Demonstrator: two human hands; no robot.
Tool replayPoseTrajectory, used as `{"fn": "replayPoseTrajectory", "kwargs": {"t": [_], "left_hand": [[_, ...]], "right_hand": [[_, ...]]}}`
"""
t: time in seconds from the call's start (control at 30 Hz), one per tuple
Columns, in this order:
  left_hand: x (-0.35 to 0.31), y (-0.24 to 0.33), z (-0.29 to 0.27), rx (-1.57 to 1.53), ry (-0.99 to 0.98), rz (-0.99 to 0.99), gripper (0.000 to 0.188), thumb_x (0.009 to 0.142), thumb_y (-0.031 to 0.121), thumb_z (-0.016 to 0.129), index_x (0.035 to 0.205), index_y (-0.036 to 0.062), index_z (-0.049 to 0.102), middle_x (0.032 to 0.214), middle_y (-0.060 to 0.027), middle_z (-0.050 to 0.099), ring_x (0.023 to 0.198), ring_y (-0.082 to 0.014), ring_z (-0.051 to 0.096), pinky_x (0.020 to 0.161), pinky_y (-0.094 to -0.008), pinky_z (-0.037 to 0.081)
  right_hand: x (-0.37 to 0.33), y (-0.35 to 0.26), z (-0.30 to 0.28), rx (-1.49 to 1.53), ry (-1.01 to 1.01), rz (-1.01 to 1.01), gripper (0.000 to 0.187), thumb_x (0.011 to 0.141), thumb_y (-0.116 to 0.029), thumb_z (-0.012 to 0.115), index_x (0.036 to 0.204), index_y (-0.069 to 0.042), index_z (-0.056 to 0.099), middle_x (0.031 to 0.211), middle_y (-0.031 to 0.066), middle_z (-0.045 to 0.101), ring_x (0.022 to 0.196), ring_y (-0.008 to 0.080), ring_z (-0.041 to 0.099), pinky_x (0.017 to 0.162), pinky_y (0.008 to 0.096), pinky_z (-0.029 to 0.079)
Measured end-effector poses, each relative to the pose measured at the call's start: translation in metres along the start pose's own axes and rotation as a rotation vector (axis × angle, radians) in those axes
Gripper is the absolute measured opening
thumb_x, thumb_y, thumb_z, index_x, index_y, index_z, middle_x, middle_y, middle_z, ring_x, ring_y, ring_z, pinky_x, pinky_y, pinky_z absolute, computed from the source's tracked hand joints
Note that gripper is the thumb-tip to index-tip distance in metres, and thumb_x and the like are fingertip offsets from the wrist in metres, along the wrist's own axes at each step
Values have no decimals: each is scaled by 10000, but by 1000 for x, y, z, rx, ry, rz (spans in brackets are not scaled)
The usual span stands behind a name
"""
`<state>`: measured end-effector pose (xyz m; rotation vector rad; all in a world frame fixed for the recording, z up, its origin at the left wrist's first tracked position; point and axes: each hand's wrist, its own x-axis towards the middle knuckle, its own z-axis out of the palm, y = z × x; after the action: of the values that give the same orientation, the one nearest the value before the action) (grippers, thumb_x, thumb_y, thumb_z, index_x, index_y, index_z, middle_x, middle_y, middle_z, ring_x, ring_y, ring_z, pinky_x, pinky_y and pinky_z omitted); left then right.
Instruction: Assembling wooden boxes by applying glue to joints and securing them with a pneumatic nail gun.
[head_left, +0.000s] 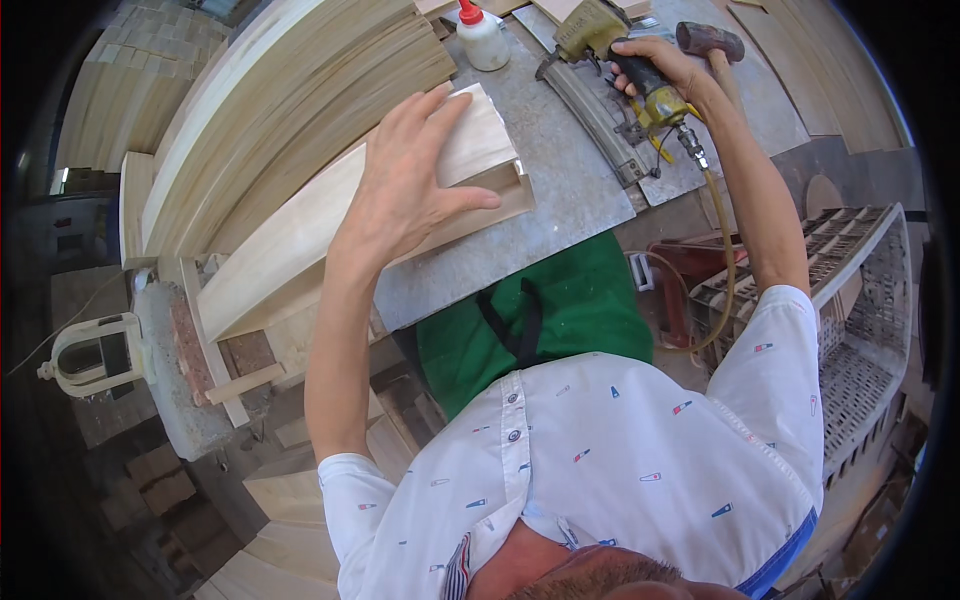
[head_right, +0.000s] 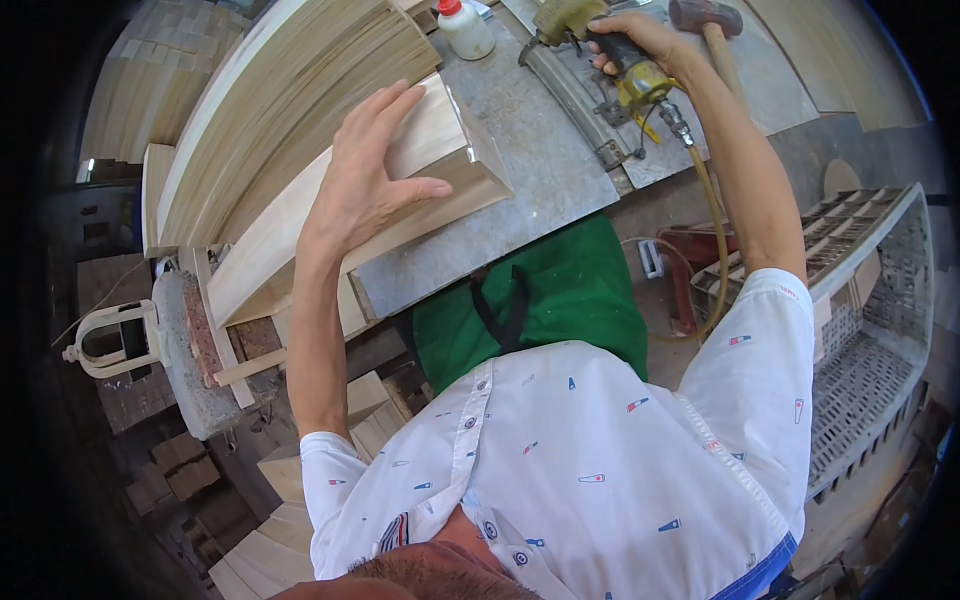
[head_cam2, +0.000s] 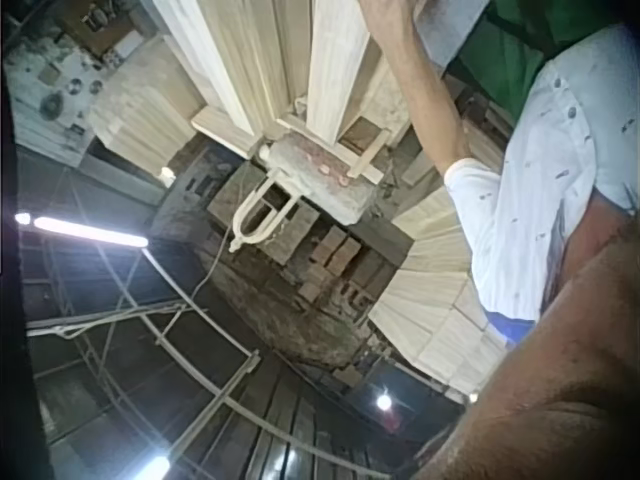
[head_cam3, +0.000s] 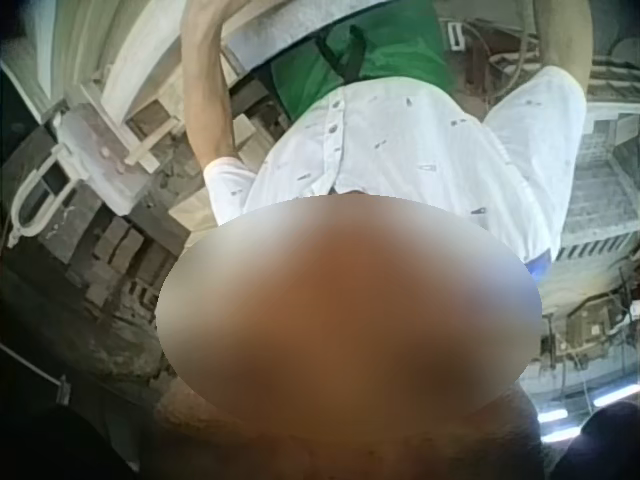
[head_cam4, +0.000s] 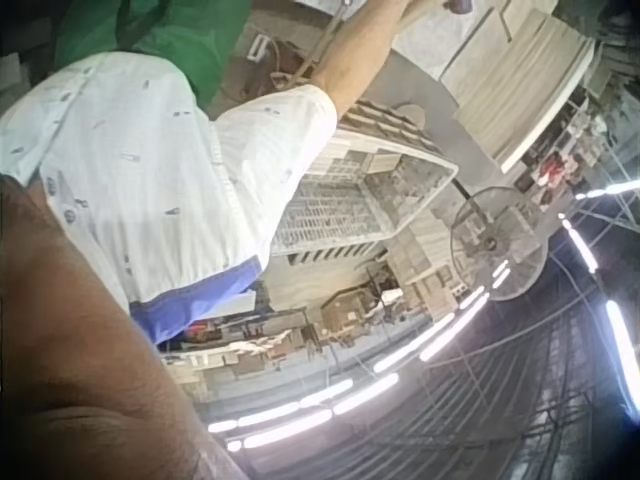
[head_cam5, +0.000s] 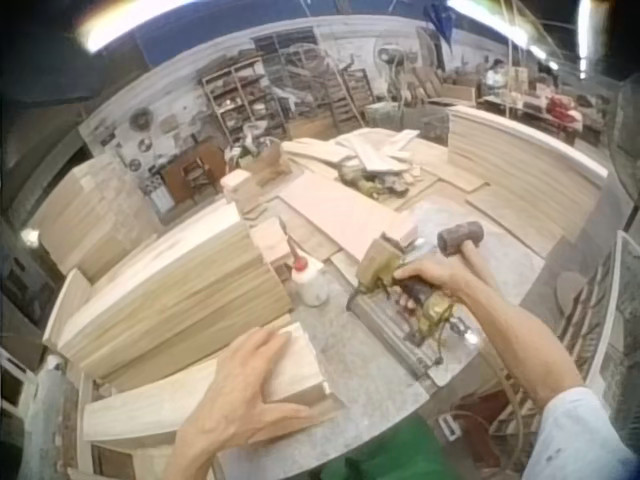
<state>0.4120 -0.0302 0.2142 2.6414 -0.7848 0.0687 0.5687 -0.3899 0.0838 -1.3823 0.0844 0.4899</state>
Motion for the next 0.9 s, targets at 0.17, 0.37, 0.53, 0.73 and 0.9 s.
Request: {"fn": "replayPoseTrajectory", "kwargs": {"t": [0.17,0.37,0.53,0.73,0.9], "left_hand": [[10,-5,9,12,-19,15,920,603,507,780,1346,76,452,1394,-179,403,1304,-350,347,1090,-459,272],[14,-9,11,-6,-45,53,908,600,510,782,1338,84,466,1383,-188,408,1281,-356,367,1080,-455,265],[18,-8,14,-5,-32,82,891,609,506,782,1329,78,478,1381,-202,405,1276,-361,370,1072,-455,269],[23,-9,18,61,-22,119,878,614,516,785,1347,142,480,1387,-152,411,1264,-350,379,1032,-448,361],[19,-6,18,62,7,128,731,652,470,784,1284,191,546,1356,-151,439,1245,-349,394,1019,-457,370]], "right_hand": [[16,15,-9,-902,204,-193,383,842,-248,651,1102,17,558,922,150,649,888,283,625,820,385,484],[-51,13,79,-1401,258,-697,519,796,-209,648,1215,47,483,1070,245,567,974,353,575,852,415,458],[-114,21,166,-1070,-157,-677,823,767,-172,704,1426,-8,240,1387,269,375,1254,374,423,1037,415,363],[-100,39,194,-801,-124,-773,762,779,-98,630,1389,72,208,1315,295,401,1219,404,430,1027,421,377],[-93,45,199,-779,-115,-779,712,789,-59,594,1383,62,220,1304,287,406,1216,416,424,1013,433,387]]}}
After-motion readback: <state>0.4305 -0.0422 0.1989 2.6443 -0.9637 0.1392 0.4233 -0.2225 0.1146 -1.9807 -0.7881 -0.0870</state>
